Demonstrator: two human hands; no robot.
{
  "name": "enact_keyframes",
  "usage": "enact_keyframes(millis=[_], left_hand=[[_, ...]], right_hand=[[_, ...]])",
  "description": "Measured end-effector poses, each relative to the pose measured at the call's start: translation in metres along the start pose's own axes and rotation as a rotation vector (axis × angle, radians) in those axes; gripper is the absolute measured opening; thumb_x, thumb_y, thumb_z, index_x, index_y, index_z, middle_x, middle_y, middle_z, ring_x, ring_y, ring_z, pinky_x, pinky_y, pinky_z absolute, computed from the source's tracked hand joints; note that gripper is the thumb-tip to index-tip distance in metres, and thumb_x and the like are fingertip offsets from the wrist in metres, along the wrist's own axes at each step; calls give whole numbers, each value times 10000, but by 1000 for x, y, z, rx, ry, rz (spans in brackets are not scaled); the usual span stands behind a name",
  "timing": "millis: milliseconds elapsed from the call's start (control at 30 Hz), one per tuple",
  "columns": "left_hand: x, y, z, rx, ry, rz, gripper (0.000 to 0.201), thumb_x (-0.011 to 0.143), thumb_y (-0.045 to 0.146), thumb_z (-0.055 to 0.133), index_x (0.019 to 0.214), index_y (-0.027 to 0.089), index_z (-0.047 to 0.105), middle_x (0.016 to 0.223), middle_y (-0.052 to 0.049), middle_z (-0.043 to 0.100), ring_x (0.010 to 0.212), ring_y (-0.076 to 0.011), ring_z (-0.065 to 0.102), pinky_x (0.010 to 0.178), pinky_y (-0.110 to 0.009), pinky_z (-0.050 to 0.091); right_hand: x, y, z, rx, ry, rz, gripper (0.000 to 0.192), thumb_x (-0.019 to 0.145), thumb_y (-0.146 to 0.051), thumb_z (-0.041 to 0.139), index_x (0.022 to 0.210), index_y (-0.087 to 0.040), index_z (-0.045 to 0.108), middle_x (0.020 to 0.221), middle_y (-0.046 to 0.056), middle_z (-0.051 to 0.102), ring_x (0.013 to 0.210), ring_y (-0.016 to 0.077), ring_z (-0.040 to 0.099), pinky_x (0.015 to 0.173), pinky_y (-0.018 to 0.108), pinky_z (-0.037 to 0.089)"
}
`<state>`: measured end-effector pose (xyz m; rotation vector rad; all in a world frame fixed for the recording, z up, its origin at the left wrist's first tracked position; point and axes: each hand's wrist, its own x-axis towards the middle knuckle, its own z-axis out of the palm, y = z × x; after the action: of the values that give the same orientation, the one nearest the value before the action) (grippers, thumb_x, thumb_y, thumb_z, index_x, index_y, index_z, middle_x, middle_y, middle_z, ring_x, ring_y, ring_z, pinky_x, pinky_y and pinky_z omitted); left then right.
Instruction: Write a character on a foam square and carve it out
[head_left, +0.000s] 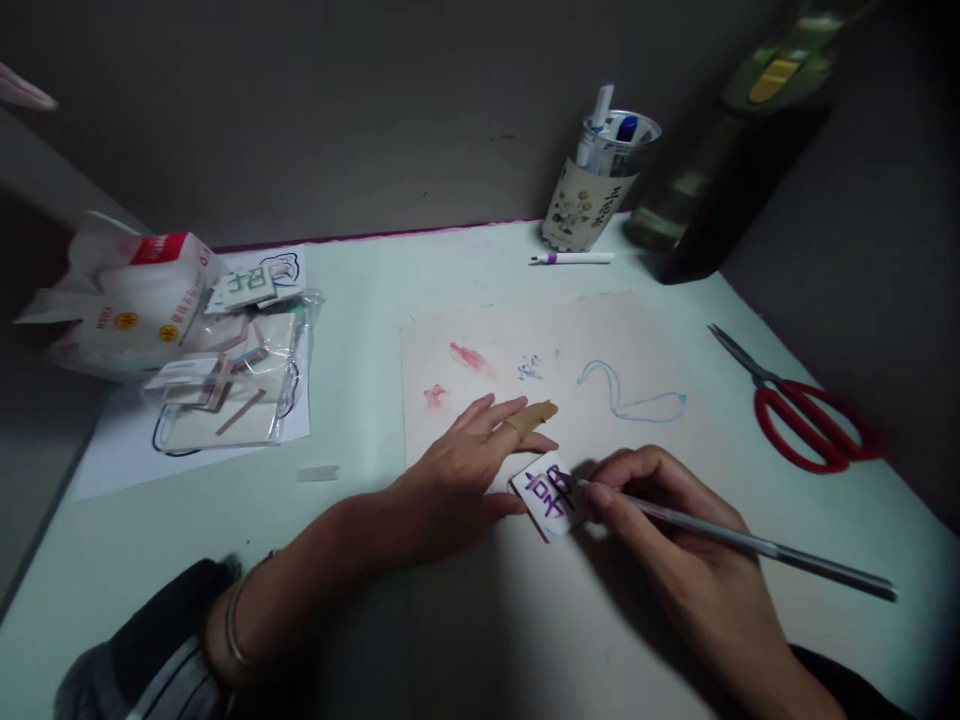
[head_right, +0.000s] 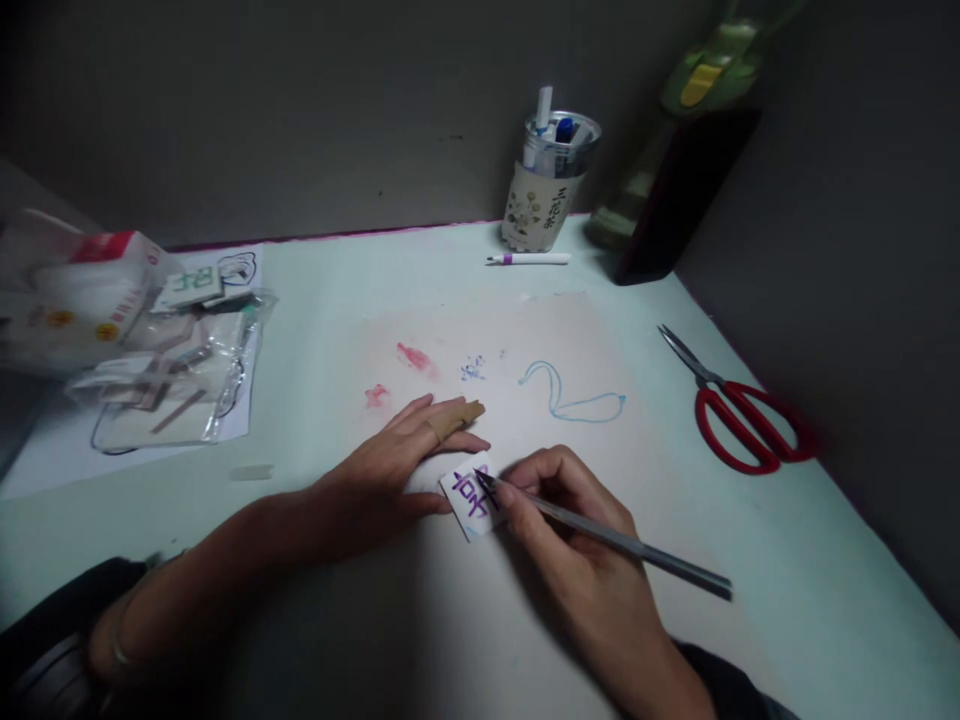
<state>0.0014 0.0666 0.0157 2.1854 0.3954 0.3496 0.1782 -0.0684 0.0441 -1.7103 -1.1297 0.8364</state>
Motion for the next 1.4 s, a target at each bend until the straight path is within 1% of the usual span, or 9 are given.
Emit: enact_keyframes(millis=[133,267,333,433,600,733,900,1067,1400], left_hand=[[-1,2,6,52,90,22,908,793,145,806,1512,259,263,1298,-63,664,1420,-291,420,1219,-578,240],[0,6,19,177,250,5,931,685,205,900,1436,164,352,1206,-115,655,1266,-317,551,1186,-601,290],[-1,9,23,221,277,-13,978,635,253,937,1420,128,368,1175,-123,654,1238,-328,562,1181,-613,292],[-3,11,22,196,248,-10,997,635,229,927,1440,117,348,1198,-121,649,1262,-324,545,1198,-606,266],[-5,9,18,105,227,-8,858,710,79,774,1449,141,343,1229,-104,650,1326,-304,498,1224,-588,223],[-5,8,19,75,246,-10,817,727,87,739,1444,147,353,1216,-99,657,1324,-312,495,1218,-609,219],[-4,7,20,60,250,-9,798,722,71,732,1429,149,371,1211,-96,667,1324,-299,500,1220,-602,219],[-3,7,19,57,250,-16,789,716,80,750,1416,132,389,1202,-99,677,1318,-293,509,1224,-590,217],[-4,5,20,42,252,-23,789,726,91,729,1427,174,377,1194,-84,681,1319,-306,510,1213,-630,211]], right_hand=[[-5,2,0,46,-6,1,162,968,-349,607,836,-257,594,738,-38,616,676,121,554,606,233,430],[-7,4,2,78,3,24,170,977,-355,596,838,-259,583,748,-32,626,727,136,573,635,253,429],[-7,4,4,64,15,25,162,967,-347,613,836,-256,584,758,-29,631,731,139,573,636,259,427],[-7,4,5,51,18,5,174,965,-336,611,820,-250,571,741,-27,617,706,140,560,629,270,421],[-10,4,7,16,-13,-2,173,988,-331,569,838,-248,548,762,-17,589,682,144,532,596,284,402],[-12,6,10,-32,-21,3,157,988,-320,567,851,-247,548,799,1,604,715,159,552,598,296,412],[-11,7,11,-65,-20,20,166,980,-351,580,852,-246,562,812,8,626,680,152,541,576,296,410],[-10,8,12,-72,-36,36,162,977,-358,584,863,-244,573,848,23,651,754,170,582,618,303,440],[-9,5,12,-149,-22,37,195,978,-374,569,836,-240,568,772,5,635,632,142,539,545,288,414]])
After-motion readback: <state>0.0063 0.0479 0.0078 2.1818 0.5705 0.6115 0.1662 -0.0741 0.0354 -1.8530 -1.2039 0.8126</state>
